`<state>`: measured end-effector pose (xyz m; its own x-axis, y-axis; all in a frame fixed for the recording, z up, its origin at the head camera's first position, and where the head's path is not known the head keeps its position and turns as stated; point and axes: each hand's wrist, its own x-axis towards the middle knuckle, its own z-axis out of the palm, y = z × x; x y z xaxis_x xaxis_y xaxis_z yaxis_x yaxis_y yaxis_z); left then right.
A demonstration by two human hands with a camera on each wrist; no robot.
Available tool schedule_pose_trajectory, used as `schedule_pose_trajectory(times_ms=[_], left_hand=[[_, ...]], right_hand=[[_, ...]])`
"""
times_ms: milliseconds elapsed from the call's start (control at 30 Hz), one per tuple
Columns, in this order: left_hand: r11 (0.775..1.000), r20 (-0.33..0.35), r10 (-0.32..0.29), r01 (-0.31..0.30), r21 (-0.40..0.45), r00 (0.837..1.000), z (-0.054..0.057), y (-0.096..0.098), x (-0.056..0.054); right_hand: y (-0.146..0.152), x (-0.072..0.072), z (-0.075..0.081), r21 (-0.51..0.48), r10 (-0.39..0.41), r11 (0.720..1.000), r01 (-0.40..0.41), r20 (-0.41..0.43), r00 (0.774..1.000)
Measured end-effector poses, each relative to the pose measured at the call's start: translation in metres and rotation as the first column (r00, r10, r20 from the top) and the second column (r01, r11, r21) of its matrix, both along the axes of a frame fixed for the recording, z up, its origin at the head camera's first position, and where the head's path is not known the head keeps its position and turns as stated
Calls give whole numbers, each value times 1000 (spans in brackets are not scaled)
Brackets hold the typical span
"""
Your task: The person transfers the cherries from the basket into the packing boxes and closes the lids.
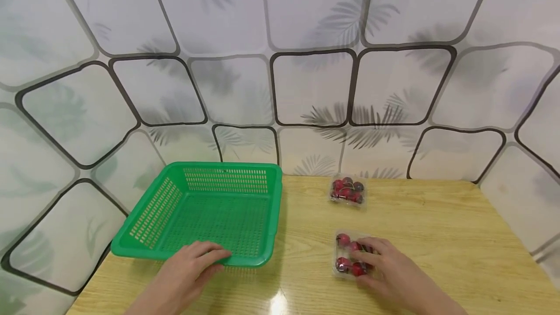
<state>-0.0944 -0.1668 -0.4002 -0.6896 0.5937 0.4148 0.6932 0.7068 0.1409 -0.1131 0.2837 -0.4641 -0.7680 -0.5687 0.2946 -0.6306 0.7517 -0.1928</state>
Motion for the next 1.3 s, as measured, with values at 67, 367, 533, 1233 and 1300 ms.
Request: schedule_pose_trajectory(times_ms=[67, 367, 533, 1233, 1300], left_hand=[[1000, -3, 4, -4, -5, 1000, -1, 0, -1], [1000, 15, -13, 13, 18, 1000, -4, 1, -4], [999, 32, -15, 14, 33, 999, -5, 0, -7], [995, 122, 80, -88, 56, 989, -7, -19, -43], [993, 143, 94, -103, 57, 985, -7, -22, -46]], right_hand=[[5, -1, 0, 0, -18, 1000, 18, -3, 1000], [22, -9, 0, 18, -72, 997, 72, -14, 997], [31, -14, -1, 14, -101, 995, 102, -50, 994], [62, -35, -7, -46, -91, 995, 86, -143, 985], [64, -37, -7, -50, -93, 995, 87, -136, 986]])
